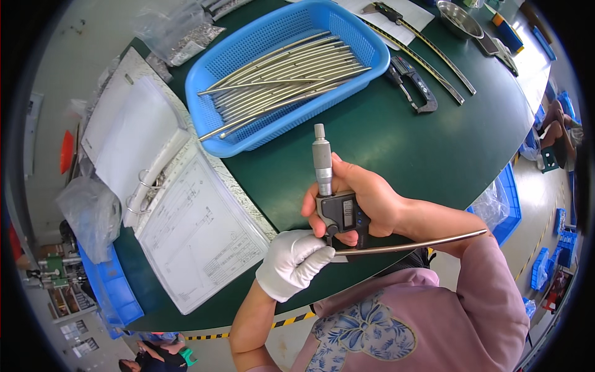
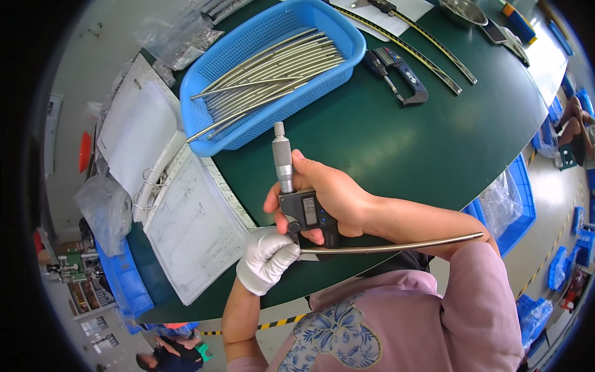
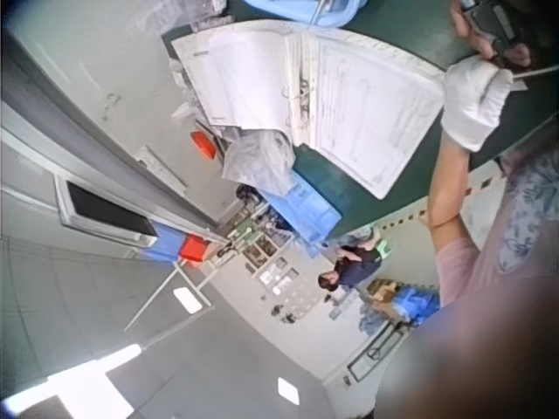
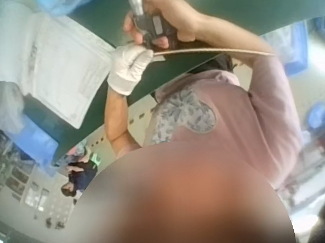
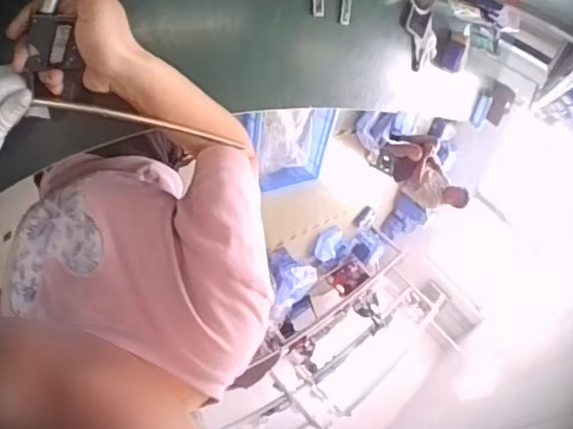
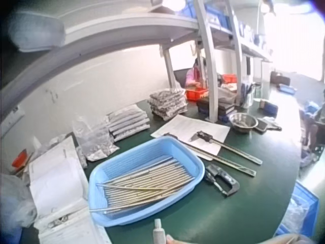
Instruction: Measuring the diameter and specifications of metal rods using a digital micrometer and comparing with technical drawings.
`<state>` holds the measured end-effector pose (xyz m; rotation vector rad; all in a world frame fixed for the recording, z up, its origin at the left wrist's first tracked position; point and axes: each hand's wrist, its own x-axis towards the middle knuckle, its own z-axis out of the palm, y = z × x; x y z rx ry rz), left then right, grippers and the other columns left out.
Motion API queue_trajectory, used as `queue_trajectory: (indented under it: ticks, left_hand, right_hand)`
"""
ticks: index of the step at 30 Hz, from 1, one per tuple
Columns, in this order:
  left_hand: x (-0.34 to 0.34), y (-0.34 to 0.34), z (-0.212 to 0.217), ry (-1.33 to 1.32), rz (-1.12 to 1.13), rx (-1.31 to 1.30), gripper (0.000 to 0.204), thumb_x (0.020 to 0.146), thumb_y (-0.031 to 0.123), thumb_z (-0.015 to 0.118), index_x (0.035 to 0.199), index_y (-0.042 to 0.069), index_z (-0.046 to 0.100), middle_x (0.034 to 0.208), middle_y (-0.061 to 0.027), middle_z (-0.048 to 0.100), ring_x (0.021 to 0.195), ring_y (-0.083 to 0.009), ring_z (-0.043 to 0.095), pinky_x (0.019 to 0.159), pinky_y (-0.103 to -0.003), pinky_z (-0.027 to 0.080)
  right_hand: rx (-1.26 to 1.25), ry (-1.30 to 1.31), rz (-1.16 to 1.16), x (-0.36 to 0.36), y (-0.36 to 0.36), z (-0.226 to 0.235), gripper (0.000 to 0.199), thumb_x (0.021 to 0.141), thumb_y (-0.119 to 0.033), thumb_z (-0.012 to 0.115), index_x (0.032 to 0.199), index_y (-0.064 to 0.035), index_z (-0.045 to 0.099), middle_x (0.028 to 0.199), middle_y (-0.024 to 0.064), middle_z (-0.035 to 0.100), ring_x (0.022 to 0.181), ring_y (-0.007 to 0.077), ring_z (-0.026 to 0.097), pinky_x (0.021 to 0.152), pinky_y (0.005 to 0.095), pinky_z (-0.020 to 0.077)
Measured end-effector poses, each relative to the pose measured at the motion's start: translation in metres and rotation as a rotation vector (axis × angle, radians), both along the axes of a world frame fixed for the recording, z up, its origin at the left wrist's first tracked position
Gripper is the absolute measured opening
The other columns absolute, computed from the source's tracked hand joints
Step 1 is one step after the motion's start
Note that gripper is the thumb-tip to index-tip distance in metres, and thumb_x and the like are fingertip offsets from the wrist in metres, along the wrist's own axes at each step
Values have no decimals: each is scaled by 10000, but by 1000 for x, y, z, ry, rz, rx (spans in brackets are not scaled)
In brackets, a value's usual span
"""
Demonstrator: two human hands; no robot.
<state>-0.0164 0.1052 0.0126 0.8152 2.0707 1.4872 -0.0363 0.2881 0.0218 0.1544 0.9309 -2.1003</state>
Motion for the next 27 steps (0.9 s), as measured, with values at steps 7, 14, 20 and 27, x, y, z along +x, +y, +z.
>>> queue_trajectory:
  ticks: [7,14,20,27]
  left_hand:
    - [7,-15,13,-177,177,184,263,823,208,535,658,9,493,557,-70,475,457,-167,465,434,-271,353]
    - [-2,-81,35,-298,783,603,291,851,312,502,724,50,506,546,-23,445,442,-93,389,410,-221,317]
    - [-71,-81,65,-2,1027,405,250,864,295,493,778,61,514,615,-6,483,478,-60,403,434,-214,354]
    - [-124,-69,47,35,904,146,252,860,276,502,755,50,538,615,-22,508,469,-62,446,408,-196,376]
  right_hand:
    - [85,-61,-60,-5,6,3,636,884,-459,75,910,0,515,669,112,555,381,157,423,393,265,375]
    - [78,-53,56,-5,6,-3,633,883,-462,93,937,7,514,672,102,555,381,152,423,399,260,389]
    - [84,31,188,-5,6,-4,675,879,-465,36,993,22,490,730,117,558,403,153,426,440,248,402]
    - [49,33,164,-3,11,-7,667,882,-451,33,1005,16,493,739,111,563,412,145,423,458,246,400]
